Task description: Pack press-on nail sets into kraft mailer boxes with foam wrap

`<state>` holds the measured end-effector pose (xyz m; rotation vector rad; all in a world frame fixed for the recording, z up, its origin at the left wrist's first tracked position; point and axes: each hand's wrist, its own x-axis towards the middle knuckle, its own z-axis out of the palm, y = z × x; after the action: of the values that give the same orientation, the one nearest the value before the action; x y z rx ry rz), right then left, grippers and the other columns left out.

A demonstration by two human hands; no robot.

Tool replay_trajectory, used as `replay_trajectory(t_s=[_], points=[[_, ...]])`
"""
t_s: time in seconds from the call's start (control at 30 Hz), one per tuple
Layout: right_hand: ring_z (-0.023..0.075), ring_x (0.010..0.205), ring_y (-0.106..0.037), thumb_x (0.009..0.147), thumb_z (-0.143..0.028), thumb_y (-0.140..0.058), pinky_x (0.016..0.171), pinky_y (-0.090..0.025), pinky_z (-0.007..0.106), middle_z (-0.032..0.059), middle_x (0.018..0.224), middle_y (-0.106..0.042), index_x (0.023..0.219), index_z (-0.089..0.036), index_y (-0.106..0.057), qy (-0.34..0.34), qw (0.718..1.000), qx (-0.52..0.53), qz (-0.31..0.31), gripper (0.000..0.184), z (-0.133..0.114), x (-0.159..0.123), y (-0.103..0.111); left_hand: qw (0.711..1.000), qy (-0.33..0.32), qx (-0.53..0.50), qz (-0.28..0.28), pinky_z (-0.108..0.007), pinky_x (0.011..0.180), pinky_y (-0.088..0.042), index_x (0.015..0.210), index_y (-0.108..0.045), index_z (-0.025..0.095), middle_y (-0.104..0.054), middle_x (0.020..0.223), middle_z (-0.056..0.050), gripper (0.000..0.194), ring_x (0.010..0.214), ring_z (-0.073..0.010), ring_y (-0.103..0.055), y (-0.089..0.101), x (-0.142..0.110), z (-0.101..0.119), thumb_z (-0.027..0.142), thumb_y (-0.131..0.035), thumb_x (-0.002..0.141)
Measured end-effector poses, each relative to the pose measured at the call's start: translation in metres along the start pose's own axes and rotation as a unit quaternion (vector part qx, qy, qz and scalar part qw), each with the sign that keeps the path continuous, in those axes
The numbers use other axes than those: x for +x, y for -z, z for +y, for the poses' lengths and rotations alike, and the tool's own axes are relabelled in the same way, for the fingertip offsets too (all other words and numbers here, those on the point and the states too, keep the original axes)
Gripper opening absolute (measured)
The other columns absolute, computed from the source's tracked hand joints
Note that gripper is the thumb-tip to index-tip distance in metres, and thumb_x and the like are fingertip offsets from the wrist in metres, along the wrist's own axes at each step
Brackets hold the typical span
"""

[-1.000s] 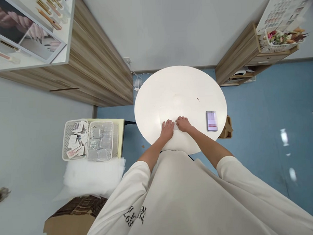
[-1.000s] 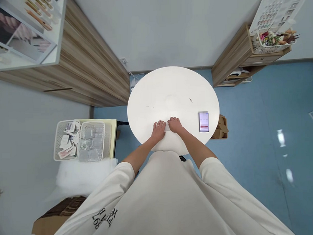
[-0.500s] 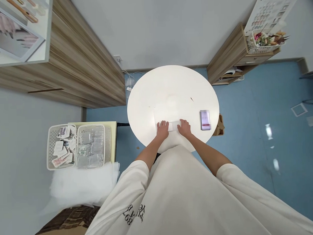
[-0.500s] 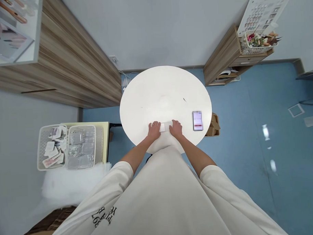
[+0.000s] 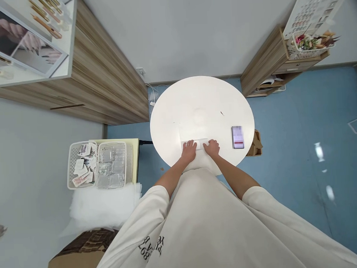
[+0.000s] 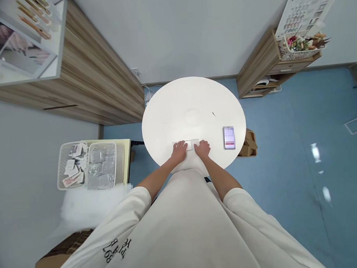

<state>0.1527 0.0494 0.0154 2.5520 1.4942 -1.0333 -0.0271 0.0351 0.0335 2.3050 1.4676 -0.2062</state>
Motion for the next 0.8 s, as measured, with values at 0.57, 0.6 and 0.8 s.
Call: replay_trajectory(t_s=[0.57, 0.6, 0.8], points=[[0.0302, 0.123, -0.052, 0.097, -0.048, -0.047, 0.098, -0.042, 0.042, 0.0151, 0.133, -0.054, 0.132, -0.02, -0.051, -0.004, 0.999, 0.044, -0.024, 0.045, 0.007, -0.001, 0.007, 0.999, -0.032, 0.0, -0.031, -0.048, 0.114, -0.024, 0.127, -0.053, 0.018, -0.06, 0.125, -0.014, 0.04, 0.121, -0.0297, -0.054, 0.018, 0.019, -0.013, 0.02, -0.054, 0.086], [0.0301, 0.122, -0.052, 0.098, -0.049, -0.043, 0.099, -0.042, 0.042, 0.0153, 0.133, -0.054, 0.134, -0.021, -0.05, -0.007, 0.998, 0.052, -0.024, 0.046, 0.006, -0.001, 0.008, 0.999, -0.032, -0.011, -0.038, -0.048, 0.115, -0.023, 0.125, -0.054, 0.018, -0.062, 0.121, -0.013, 0.037, 0.117, -0.029, -0.055, 0.022, 0.021, -0.015, 0.024, -0.053, 0.088], [0.0316, 0.123, -0.053, 0.101, -0.06, -0.025, 0.102, -0.041, 0.046, 0.0167, 0.136, -0.055, 0.138, -0.021, -0.05, -0.029, 0.995, 0.091, -0.026, 0.06, -0.001, 0.0, 0.018, 0.997, 0.022, -0.052, -0.054, -0.046, 0.11, -0.028, 0.121, -0.058, 0.021, -0.063, 0.123, -0.011, 0.033, 0.114, -0.0257, -0.058, 0.036, 0.04, -0.028, 0.026, -0.035, 0.098]])
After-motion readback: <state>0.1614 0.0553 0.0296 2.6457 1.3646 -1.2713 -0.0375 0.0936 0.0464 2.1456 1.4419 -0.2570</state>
